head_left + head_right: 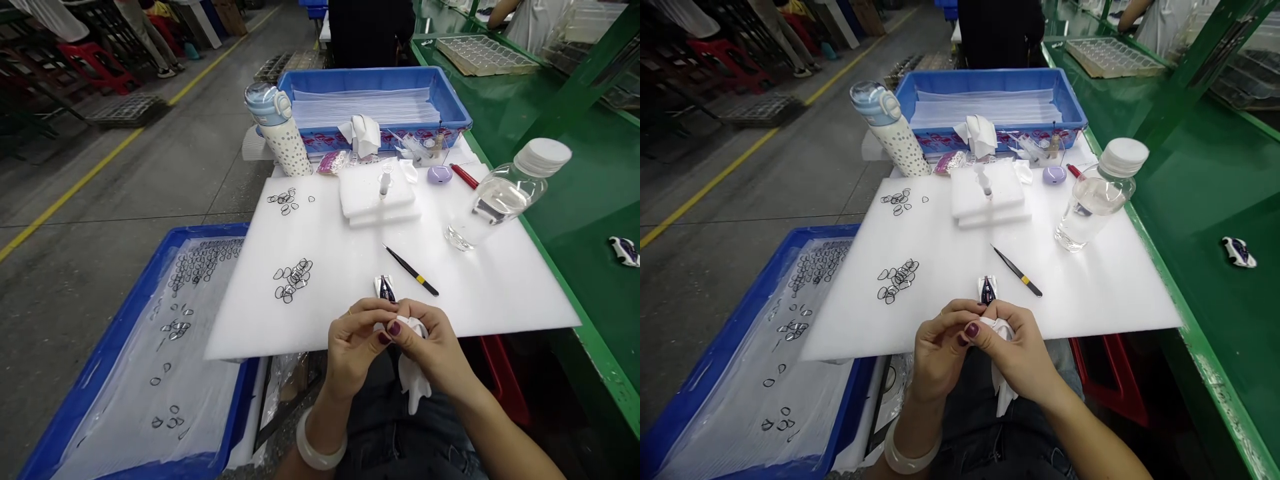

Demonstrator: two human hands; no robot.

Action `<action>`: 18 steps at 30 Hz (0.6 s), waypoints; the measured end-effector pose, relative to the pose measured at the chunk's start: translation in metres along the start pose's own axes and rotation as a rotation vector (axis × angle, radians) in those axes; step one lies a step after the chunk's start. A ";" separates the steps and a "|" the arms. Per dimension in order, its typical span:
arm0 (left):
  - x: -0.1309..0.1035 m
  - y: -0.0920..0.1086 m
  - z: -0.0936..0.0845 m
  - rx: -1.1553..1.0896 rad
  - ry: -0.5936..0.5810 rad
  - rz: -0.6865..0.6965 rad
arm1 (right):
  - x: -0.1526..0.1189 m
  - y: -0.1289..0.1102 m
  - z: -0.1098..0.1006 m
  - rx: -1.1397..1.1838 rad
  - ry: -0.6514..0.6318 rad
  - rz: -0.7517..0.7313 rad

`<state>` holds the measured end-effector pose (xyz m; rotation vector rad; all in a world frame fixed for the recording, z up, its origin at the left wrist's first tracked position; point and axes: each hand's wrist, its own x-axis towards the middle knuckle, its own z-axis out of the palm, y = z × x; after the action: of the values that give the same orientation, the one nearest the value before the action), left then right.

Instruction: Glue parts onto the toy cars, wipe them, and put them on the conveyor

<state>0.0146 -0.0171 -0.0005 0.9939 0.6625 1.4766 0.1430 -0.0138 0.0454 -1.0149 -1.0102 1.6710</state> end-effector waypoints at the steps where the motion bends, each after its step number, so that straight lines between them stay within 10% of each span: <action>1: 0.001 0.001 0.000 -0.042 0.006 -0.025 | 0.000 -0.001 -0.001 -0.009 -0.006 0.011; 10: 0.007 0.009 -0.004 -0.282 0.104 -0.237 | -0.004 -0.003 -0.039 -0.210 0.220 -0.186; 18: 0.007 0.010 0.002 -0.246 0.195 -0.263 | -0.007 -0.001 -0.017 -0.766 0.182 -0.863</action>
<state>0.0117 -0.0126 0.0106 0.5556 0.7025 1.3907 0.1608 -0.0170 0.0420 -0.9470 -1.6980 0.4679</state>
